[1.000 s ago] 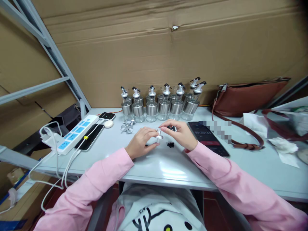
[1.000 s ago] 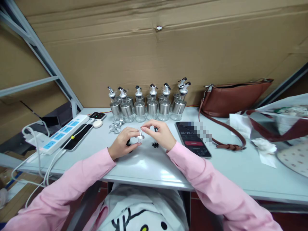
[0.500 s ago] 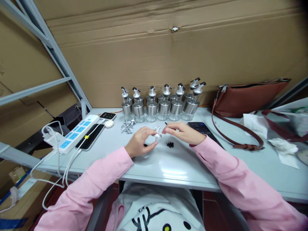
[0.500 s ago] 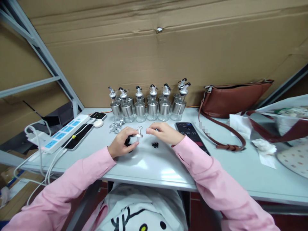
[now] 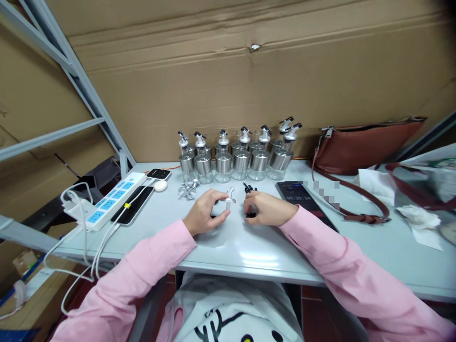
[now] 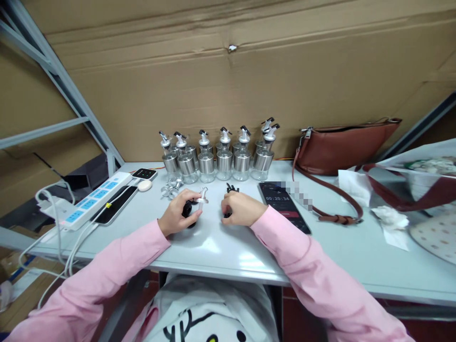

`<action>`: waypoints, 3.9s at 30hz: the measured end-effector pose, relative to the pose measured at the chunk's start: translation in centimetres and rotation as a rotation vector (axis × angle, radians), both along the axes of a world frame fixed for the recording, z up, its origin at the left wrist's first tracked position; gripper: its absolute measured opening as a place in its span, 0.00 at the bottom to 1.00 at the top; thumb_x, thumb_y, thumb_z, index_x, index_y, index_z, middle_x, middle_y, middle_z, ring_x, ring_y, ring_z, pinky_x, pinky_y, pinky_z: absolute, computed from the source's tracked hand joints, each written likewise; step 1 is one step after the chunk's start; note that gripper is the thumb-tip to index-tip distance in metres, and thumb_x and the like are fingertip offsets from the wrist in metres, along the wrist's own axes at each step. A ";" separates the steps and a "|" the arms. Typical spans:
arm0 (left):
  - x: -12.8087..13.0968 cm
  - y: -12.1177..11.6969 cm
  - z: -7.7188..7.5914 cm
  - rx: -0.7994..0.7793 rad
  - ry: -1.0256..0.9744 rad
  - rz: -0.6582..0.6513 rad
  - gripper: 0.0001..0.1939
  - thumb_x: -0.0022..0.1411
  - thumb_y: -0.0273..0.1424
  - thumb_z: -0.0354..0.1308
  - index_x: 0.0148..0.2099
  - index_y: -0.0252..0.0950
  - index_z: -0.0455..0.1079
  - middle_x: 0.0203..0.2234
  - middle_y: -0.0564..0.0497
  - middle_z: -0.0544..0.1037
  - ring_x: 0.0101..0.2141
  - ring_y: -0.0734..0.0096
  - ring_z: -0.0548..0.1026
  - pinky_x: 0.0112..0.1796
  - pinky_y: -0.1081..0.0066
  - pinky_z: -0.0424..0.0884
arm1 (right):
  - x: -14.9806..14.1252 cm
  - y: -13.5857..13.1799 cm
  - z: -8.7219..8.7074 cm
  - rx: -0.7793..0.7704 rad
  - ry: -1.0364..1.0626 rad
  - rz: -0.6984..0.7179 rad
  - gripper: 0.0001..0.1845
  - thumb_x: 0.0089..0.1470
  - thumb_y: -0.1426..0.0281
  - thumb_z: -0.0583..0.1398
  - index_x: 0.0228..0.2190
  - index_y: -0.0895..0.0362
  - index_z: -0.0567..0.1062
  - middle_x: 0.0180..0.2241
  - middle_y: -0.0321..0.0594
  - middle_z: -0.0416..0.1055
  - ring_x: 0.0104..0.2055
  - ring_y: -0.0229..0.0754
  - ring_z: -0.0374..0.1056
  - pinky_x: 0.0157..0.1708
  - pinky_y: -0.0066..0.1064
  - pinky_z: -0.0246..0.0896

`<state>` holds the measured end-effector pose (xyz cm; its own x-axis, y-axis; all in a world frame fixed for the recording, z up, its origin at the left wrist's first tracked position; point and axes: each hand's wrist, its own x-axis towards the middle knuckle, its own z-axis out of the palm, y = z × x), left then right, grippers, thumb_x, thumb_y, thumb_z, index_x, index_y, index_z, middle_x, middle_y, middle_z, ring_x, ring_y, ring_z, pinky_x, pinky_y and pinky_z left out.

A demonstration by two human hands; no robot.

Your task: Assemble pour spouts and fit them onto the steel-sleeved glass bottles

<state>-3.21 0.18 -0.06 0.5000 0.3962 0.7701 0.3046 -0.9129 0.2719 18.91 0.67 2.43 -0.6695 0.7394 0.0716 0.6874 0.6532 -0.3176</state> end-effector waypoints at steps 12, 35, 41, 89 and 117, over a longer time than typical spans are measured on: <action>0.0 0.0 0.0 -0.001 -0.019 -0.004 0.15 0.60 0.30 0.52 0.49 0.35 0.58 0.33 0.49 0.69 0.34 0.70 0.68 0.36 0.69 0.68 | -0.6 -0.5 0.5 -0.091 0.228 0.022 0.04 0.41 0.77 0.59 0.24 0.59 0.74 0.25 0.38 0.72 0.28 0.37 0.66 0.33 0.30 0.62; 0.3 -0.1 0.0 0.024 -0.036 -0.038 0.16 0.59 0.29 0.53 0.50 0.37 0.57 0.35 0.48 0.70 0.34 0.70 0.69 0.34 0.69 0.69 | -2.2 -1.2 0.5 -0.131 1.115 -0.193 0.15 0.41 0.60 0.67 0.29 0.57 0.74 0.26 0.37 0.72 0.28 0.37 0.68 0.30 0.32 0.66; 0.3 -0.2 0.1 0.033 -0.048 -0.052 0.18 0.58 0.29 0.54 0.50 0.37 0.57 0.33 0.49 0.70 0.33 0.70 0.70 0.34 0.69 0.70 | -2.4 -1.5 0.6 0.086 1.160 -0.211 0.10 0.42 0.62 0.66 0.25 0.55 0.75 0.27 0.39 0.73 0.31 0.40 0.69 0.33 0.36 0.67; 0.5 0.0 -0.1 0.103 -0.011 -0.056 0.15 0.63 0.31 0.50 0.52 0.37 0.57 0.38 0.45 0.73 0.40 0.66 0.72 0.39 0.66 0.71 | -2.9 -1.2 0.4 -0.999 1.386 -0.185 0.09 0.44 0.65 0.63 0.25 0.58 0.76 0.26 0.37 0.64 0.29 0.34 0.57 0.25 0.27 0.50; 0.4 -0.3 0.1 0.156 0.098 -0.002 0.17 0.67 0.33 0.46 0.57 0.38 0.54 0.44 0.43 0.73 0.42 0.65 0.72 0.39 0.66 0.66 | -3.1 -1.3 -0.3 -0.881 1.384 -0.123 0.11 0.39 0.63 0.65 0.27 0.55 0.76 0.28 0.37 0.71 0.32 0.38 0.63 0.35 0.32 0.57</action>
